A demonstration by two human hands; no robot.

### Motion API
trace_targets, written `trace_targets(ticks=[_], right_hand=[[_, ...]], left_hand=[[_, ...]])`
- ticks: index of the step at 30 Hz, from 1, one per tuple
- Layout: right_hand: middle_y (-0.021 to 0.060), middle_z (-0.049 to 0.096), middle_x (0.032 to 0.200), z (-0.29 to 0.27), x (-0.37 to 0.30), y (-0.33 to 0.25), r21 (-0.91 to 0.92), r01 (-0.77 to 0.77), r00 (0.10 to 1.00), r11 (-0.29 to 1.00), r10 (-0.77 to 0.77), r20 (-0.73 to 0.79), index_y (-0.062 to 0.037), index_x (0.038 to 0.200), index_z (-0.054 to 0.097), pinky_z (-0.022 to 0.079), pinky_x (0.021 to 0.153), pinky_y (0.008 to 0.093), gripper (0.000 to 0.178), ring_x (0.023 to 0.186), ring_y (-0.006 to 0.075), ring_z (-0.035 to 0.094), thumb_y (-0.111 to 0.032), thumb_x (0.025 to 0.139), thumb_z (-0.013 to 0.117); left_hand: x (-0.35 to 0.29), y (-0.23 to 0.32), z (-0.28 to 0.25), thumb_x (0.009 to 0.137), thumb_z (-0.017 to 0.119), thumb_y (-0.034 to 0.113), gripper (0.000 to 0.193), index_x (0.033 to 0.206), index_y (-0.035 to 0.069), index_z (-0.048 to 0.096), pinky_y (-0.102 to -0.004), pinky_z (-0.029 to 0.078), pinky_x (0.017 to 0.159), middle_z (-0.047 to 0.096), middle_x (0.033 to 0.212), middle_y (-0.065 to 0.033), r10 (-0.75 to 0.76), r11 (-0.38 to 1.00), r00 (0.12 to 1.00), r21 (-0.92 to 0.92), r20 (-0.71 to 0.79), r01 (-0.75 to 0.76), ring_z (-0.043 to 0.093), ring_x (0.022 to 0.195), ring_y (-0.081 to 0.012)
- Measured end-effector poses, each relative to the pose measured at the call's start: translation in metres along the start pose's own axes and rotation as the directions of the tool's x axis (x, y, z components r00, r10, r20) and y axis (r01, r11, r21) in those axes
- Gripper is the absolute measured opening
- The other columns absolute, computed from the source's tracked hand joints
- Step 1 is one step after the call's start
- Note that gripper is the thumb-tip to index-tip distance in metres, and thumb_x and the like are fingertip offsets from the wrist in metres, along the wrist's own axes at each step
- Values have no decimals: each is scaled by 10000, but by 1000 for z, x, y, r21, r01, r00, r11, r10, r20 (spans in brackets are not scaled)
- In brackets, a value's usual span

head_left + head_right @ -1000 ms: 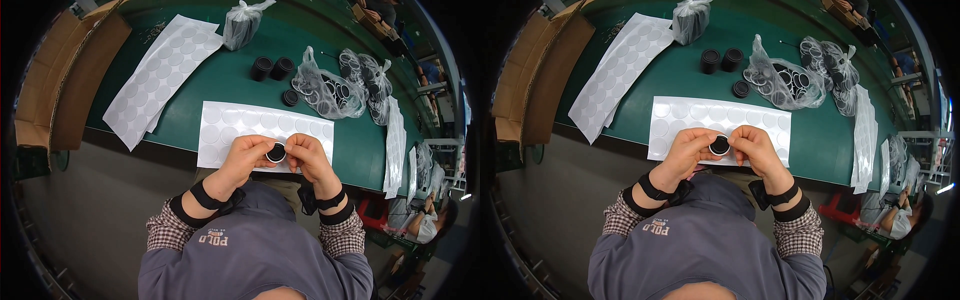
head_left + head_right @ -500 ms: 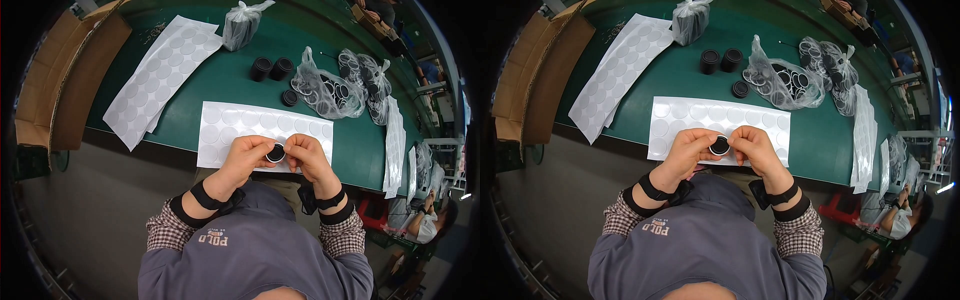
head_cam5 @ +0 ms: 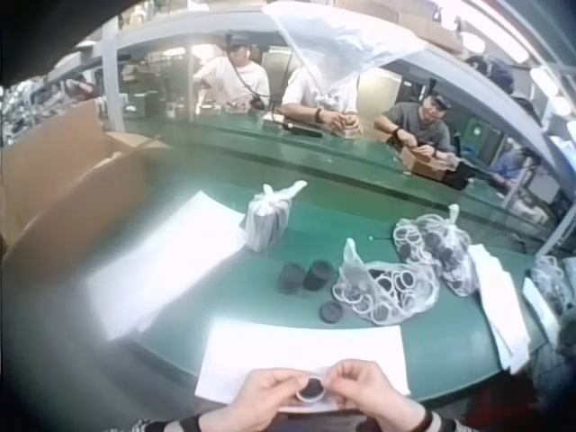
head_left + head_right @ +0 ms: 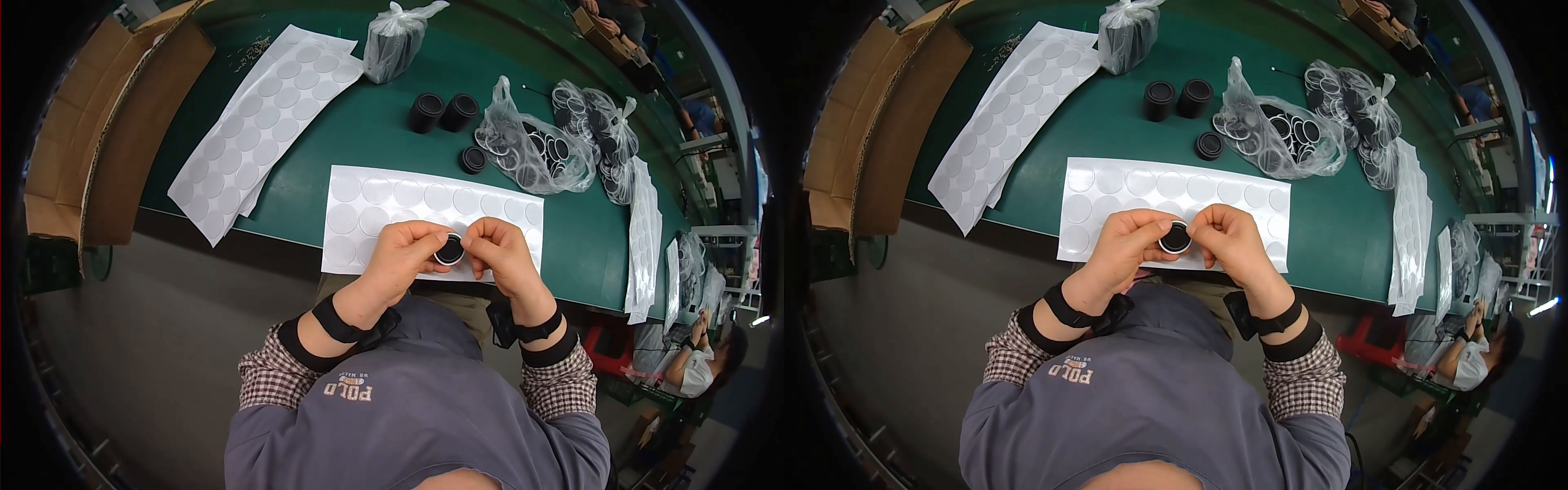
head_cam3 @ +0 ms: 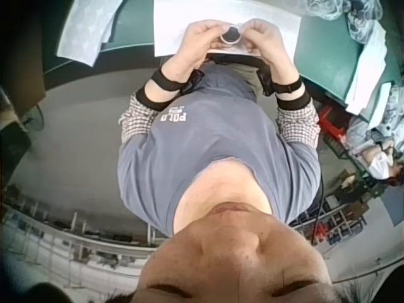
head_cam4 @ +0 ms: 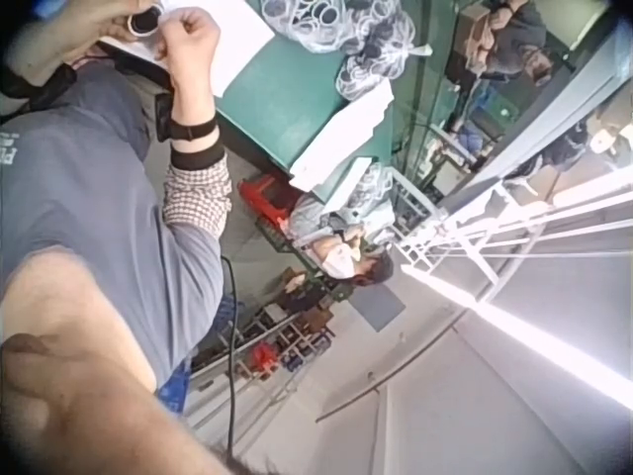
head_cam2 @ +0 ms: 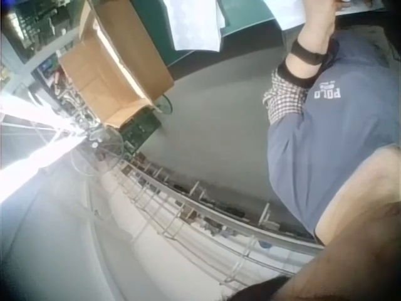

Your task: Applying adhesive labels to black circular electronic components on an assembly line.

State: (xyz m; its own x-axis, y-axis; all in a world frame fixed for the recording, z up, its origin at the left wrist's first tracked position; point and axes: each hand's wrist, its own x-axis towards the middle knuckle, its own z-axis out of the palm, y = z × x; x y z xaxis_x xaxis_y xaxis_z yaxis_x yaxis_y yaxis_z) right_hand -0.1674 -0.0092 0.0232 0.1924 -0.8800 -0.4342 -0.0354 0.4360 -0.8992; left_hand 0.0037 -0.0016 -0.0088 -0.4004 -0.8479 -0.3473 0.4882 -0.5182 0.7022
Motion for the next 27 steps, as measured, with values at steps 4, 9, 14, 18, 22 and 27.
trace_targets(ticks=[4, 9, 14, 18, 22, 27], right_hand=[[13, 514, 609, 1, 0, 0, -64, 26, 999, 998, -28, -24, 7, 755, 546, 371, 396, 187, 94, 460, 60, 451, -75, 773, 588], [20, 525, 637, 3, -3, -2, -136, 40, 998, 990, -46, -48, 21, 769, 550, 377, 410, 185, 89, 477, 57, 460, -62, 773, 582], [19, 529, 645, 6, -6, -3, -163, 42, 996, 986, -55, -77, 26, 776, 549, 378, 418, 183, 87, 488, 52, 462, -58, 779, 571], [14, 529, 649, 7, -8, -2, -202, 69, 992, 977, -89, -88, 27, 778, 549, 378, 426, 179, 82, 497, 47, 463, -54, 784, 560], [10, 534, 658, 8, -11, -3, -276, 118, 985, 954, -147, -87, 28, 773, 548, 379, 442, 173, 82, 509, 39, 462, -52, 787, 558], [13, 551, 673, 11, -17, -4, -378, 193, 968, 905, -238, -77, 34, 775, 561, 386, 473, 171, 82, 539, 40, 474, -48, 776, 562]], left_hand=[[0, 0, 2, 852, 520, 107, 205, 967, -50, 586, -248, 538, 617, 598, 864, -95, 6, 1000, 1000, 5, -5, -6, 602, 746, -151], [-1, -1, 2, 849, 520, 97, 186, 945, -43, 596, -242, 531, 620, 602, 855, -86, 35, 999, 999, 13, -13, -35, 597, 742, -141], [-1, -5, 0, 844, 525, 71, 186, 974, -48, 584, -266, 540, 652, 608, 877, -96, 82, 996, 997, 43, -1, -82, 606, 757, -147], [-4, -3, 6, 834, 541, 60, 172, 958, -52, 581, -256, 531, 650, 611, 858, -90, 107, 989, 994, 100, -15, -105, 602, 754, -135], [-3, -8, 5, 816, 564, 36, 146, 934, -50, 579, -226, 507, 633, 615, 829, -79, 161, 976, 987, 151, 7, -160, 591, 736, -108], [-4, -9, 11, 803, 579, 18, 119, 907, -42, 578, -197, 478, 624, 615, 802, -66, 230, 954, 973, 201, -5, -224, 577, 711, -83]])
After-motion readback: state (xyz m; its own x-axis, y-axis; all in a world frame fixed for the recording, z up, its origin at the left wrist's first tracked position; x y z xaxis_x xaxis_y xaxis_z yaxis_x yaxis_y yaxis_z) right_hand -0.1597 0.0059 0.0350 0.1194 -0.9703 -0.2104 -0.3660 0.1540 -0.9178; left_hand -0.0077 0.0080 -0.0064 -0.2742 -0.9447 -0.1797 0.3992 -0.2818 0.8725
